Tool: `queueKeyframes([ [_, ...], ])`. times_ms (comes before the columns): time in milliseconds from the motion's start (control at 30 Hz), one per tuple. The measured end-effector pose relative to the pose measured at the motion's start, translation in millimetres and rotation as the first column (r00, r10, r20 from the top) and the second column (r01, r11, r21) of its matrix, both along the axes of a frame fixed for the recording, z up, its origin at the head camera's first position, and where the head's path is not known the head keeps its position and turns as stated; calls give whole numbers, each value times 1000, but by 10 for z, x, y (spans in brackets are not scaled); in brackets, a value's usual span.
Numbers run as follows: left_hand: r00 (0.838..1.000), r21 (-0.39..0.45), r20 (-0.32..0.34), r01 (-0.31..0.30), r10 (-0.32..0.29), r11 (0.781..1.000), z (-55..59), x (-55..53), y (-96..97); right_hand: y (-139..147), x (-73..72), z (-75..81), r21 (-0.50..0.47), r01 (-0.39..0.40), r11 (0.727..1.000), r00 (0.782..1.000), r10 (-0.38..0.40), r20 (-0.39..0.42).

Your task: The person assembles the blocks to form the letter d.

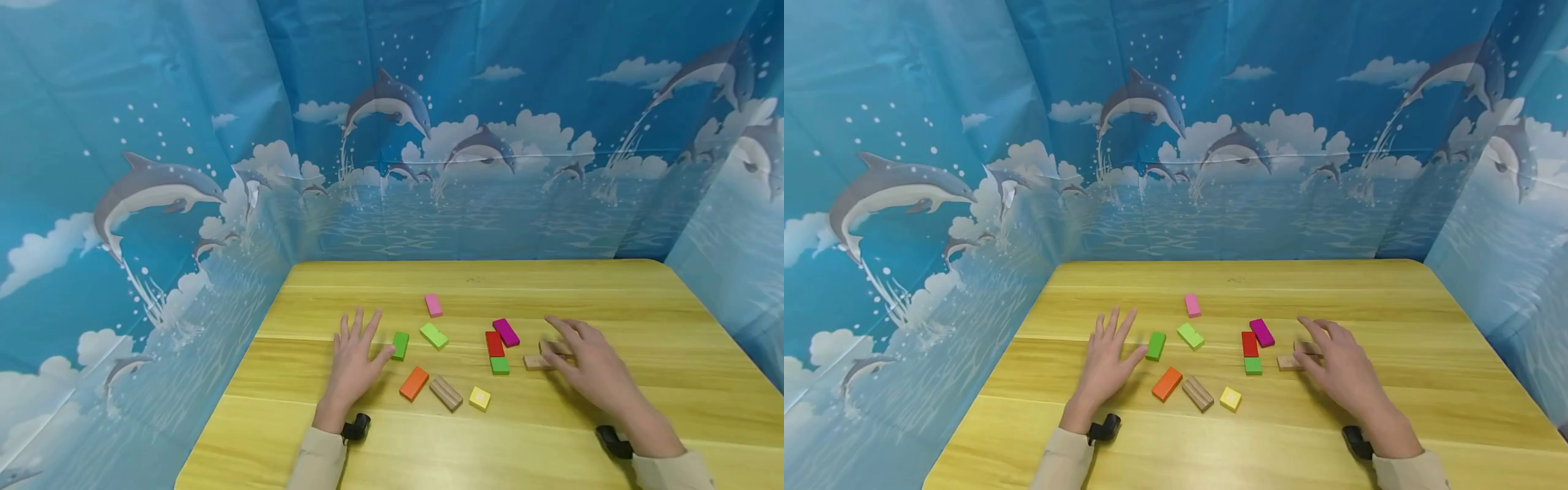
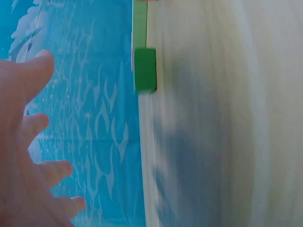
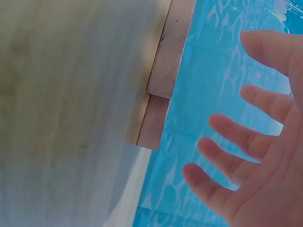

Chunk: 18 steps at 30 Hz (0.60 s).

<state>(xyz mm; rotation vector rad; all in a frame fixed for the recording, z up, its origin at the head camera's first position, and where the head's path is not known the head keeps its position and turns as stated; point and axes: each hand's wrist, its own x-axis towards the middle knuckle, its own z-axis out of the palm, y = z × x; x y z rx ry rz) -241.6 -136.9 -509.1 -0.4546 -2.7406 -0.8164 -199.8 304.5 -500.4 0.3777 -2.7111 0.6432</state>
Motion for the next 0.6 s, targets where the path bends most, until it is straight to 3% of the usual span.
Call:
queueKeyframes([
  [400, 996, 9, 35, 84, -84, 996, 45, 87, 231, -23, 9, -54, -2, -39, 999, 999, 39, 31],
  [600, 993, 16, 29, 118, -118, 993, 45, 118, 330, -28, 10, -39, 23, -28, 999, 996, 26, 85],
])
